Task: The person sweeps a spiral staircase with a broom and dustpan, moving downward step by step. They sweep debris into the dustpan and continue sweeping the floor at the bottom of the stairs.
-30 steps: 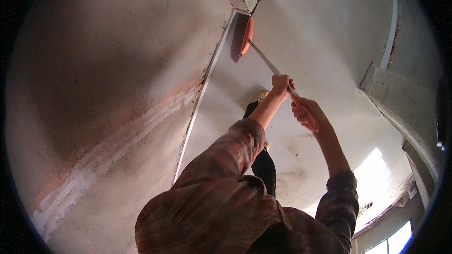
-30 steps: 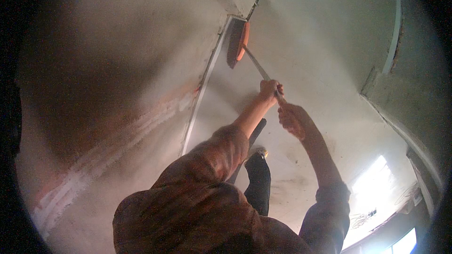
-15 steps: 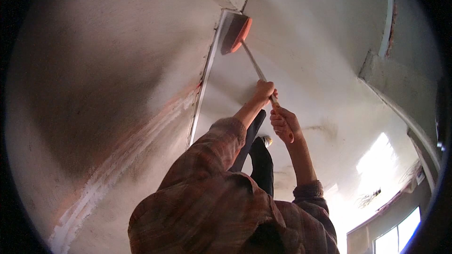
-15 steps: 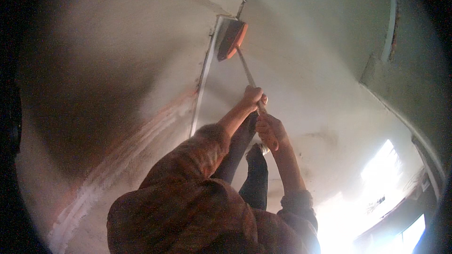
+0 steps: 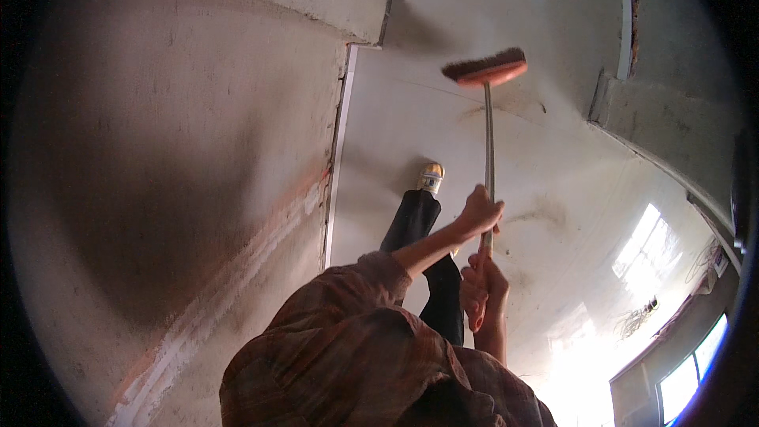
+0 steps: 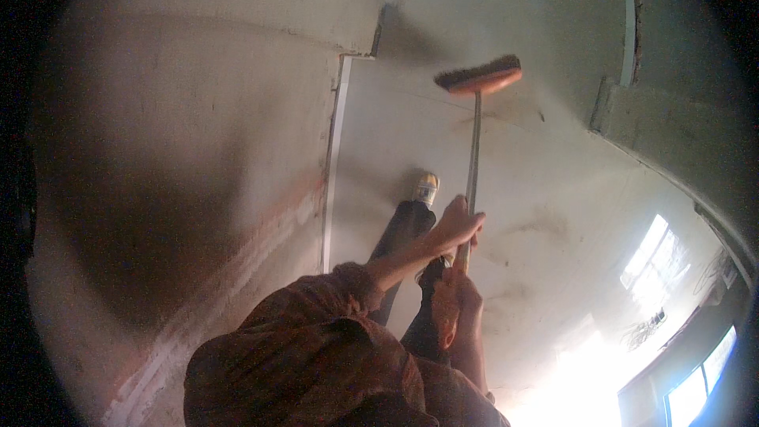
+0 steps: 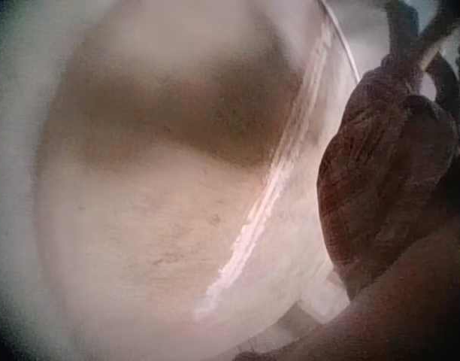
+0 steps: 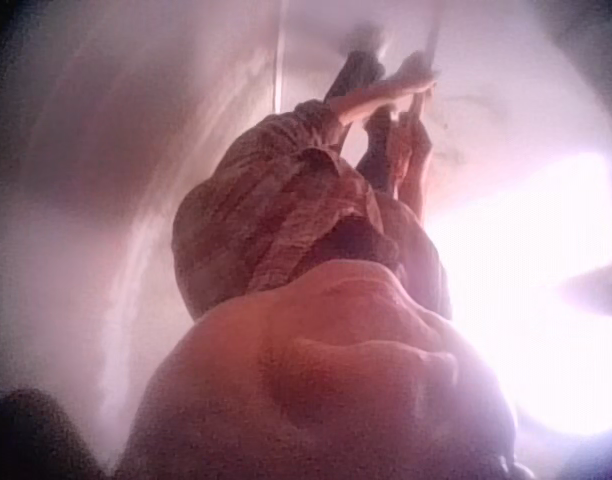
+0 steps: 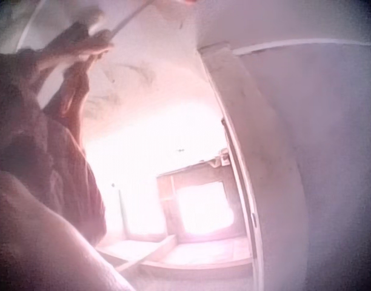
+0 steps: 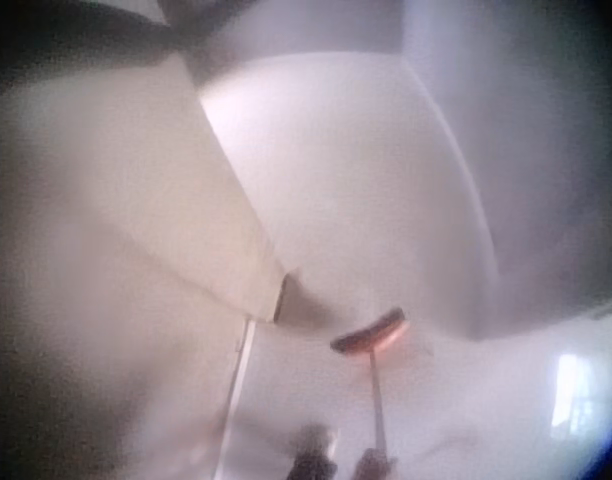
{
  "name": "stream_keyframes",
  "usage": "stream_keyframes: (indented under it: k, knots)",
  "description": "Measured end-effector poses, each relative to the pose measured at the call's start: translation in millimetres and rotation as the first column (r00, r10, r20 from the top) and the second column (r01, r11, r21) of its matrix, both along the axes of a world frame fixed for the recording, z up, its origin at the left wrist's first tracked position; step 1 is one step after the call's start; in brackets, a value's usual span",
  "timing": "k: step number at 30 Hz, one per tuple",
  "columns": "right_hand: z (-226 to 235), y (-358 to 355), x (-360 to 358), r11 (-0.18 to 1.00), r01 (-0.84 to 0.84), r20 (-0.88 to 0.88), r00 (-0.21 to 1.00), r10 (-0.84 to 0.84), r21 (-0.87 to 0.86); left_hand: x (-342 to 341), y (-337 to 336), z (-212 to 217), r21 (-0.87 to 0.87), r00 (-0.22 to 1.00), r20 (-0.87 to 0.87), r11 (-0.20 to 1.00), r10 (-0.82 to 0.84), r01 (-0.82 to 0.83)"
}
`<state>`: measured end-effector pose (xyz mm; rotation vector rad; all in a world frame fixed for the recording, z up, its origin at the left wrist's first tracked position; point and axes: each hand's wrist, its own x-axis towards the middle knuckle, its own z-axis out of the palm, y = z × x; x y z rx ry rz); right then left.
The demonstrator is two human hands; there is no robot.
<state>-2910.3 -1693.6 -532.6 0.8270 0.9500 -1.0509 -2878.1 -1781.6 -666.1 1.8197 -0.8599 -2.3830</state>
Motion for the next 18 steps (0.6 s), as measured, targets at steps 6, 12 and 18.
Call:
stream_keyframes:
  k: [6, 12, 18]
  knots:
    - [-110, -140, 3, 0.972, 0.031, -0.074, 0.996, -0.049, -0.231, 2, -169, -79, -0.368, 0.976, 0.198, 0.916, -0.092, 0.161]
    - [-192, -227, 3, 0.922, -0.016, 0.107, 0.992, 0.062, -0.388, 27, -261, -164, -0.225, 0.977, 0.207, 0.97, -0.04, 0.087]
    - [-144, -43, 1, 0.996, -0.089, -0.103, 0.991, 0.088, -0.004, 7, -42, -172, -0.376, 0.701, 0.241, 0.602, -0.671, 0.705]
